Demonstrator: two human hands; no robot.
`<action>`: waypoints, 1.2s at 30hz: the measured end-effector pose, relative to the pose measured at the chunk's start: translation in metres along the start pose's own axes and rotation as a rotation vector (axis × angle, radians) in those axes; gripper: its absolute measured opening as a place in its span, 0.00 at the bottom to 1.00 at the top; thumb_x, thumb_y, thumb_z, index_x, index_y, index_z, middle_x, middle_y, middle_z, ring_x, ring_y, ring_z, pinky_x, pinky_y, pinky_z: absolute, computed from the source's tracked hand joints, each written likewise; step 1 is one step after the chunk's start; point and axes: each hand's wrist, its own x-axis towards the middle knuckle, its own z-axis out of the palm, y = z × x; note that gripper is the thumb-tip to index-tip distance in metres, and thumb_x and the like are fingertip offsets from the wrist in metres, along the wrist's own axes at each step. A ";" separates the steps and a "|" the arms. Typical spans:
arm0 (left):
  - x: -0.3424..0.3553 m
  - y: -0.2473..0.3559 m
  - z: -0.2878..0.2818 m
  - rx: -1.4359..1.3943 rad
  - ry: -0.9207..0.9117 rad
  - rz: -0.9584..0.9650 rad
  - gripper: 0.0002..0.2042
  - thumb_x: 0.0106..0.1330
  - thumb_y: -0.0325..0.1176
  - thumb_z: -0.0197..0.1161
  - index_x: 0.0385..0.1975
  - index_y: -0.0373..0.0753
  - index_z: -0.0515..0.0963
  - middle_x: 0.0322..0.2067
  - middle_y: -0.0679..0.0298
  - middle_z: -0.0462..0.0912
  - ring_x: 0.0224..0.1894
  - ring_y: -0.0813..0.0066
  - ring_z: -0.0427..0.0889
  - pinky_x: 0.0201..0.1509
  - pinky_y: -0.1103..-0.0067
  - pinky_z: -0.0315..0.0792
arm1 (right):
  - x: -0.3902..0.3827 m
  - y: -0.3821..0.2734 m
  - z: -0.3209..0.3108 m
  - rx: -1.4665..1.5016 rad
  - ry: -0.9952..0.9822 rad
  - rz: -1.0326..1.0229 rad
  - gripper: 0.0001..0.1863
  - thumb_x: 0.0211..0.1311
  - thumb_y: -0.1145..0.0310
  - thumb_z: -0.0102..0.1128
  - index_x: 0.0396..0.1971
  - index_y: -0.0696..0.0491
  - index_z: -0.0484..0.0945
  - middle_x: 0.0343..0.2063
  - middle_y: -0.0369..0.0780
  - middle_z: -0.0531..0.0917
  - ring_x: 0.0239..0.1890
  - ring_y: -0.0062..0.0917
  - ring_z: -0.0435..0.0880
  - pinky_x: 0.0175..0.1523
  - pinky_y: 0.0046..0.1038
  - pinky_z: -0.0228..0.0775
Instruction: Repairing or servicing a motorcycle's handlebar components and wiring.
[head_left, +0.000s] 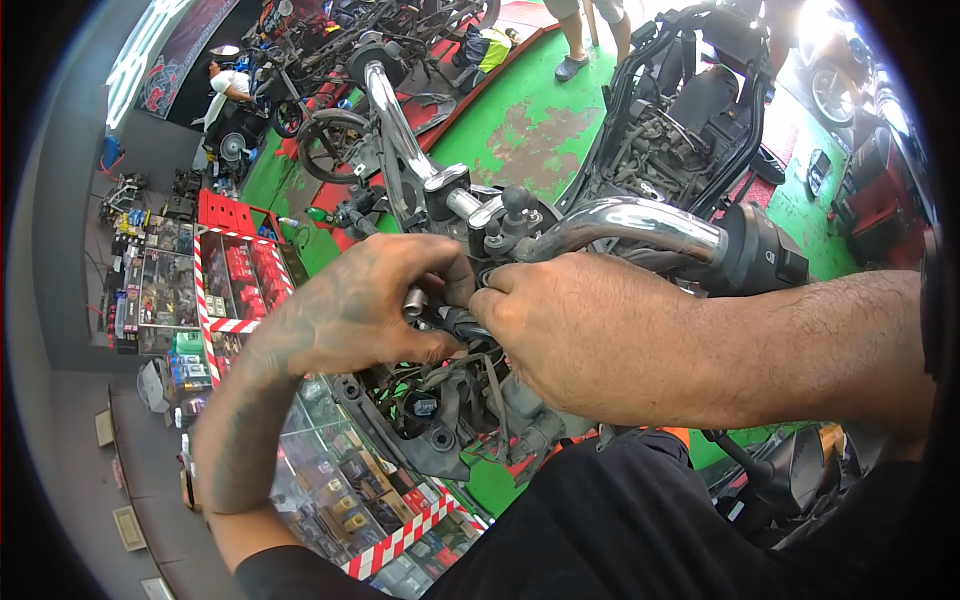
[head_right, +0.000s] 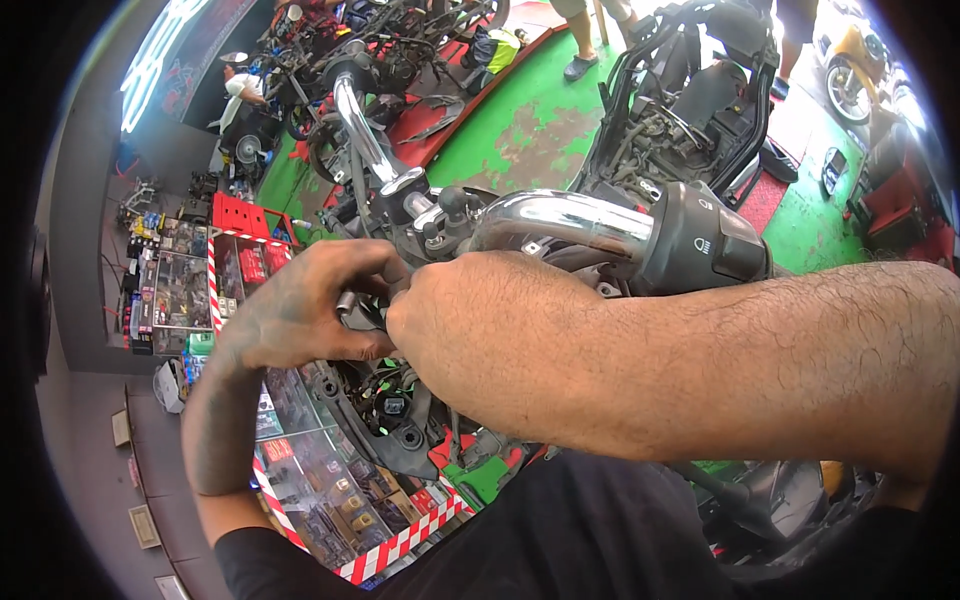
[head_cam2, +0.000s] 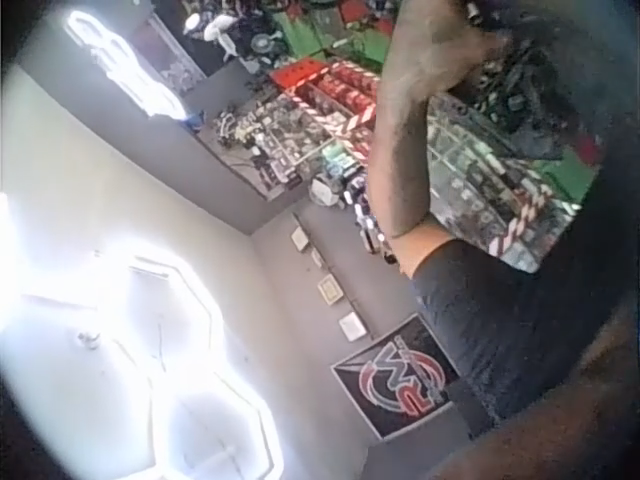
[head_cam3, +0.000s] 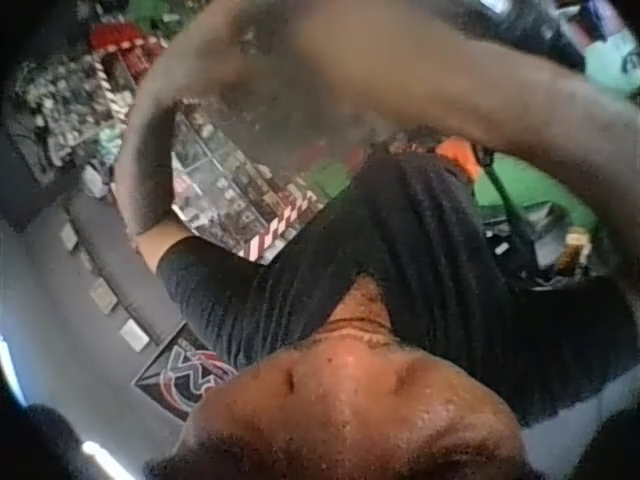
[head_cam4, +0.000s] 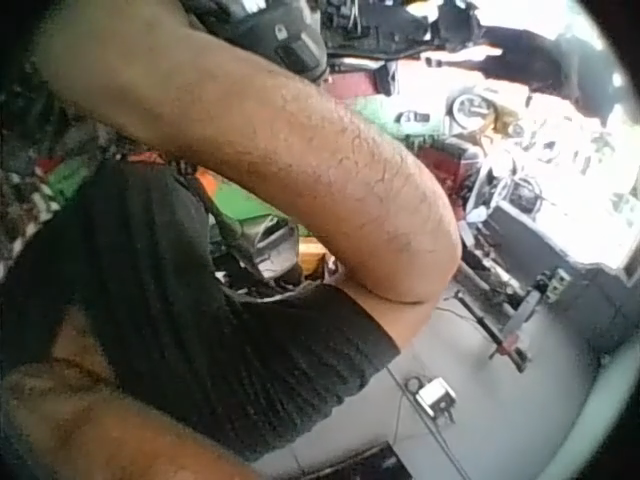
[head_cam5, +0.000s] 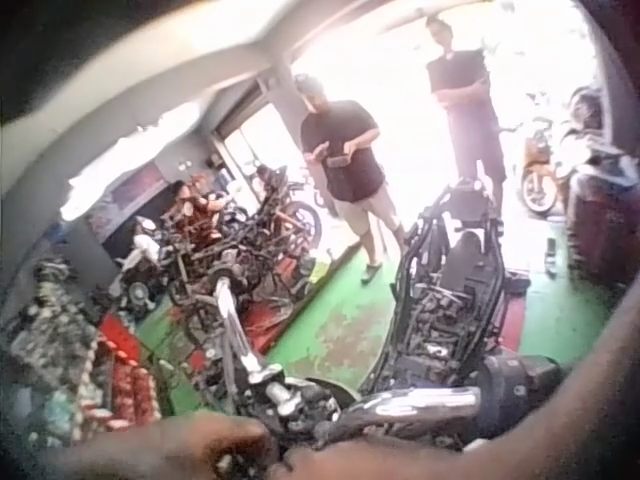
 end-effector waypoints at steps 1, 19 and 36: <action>0.008 0.003 -0.008 0.064 -0.133 -0.037 0.18 0.50 0.29 0.76 0.39 0.31 0.78 0.33 0.53 0.82 0.41 0.59 0.84 0.47 0.69 0.78 | 0.000 0.000 0.000 0.001 -0.003 -0.001 0.17 0.58 0.73 0.61 0.45 0.67 0.76 0.38 0.52 0.83 0.37 0.41 0.89 0.44 0.38 0.84; -0.013 0.003 0.033 0.323 0.303 0.204 0.23 0.48 0.26 0.79 0.42 0.35 0.74 0.36 0.60 0.79 0.39 0.58 0.83 0.42 0.68 0.79 | 0.002 0.011 0.006 0.160 0.156 -0.006 0.11 0.60 0.73 0.59 0.36 0.67 0.77 0.31 0.55 0.83 0.37 0.50 0.88 0.44 0.44 0.82; -0.002 -0.030 -0.013 -0.212 -0.017 -0.098 0.22 0.60 0.37 0.77 0.50 0.30 0.84 0.40 0.62 0.89 0.44 0.78 0.84 0.51 0.77 0.77 | 0.001 -0.003 -0.005 -0.069 0.287 0.146 0.14 0.64 0.65 0.58 0.44 0.59 0.81 0.33 0.52 0.87 0.37 0.47 0.89 0.45 0.45 0.80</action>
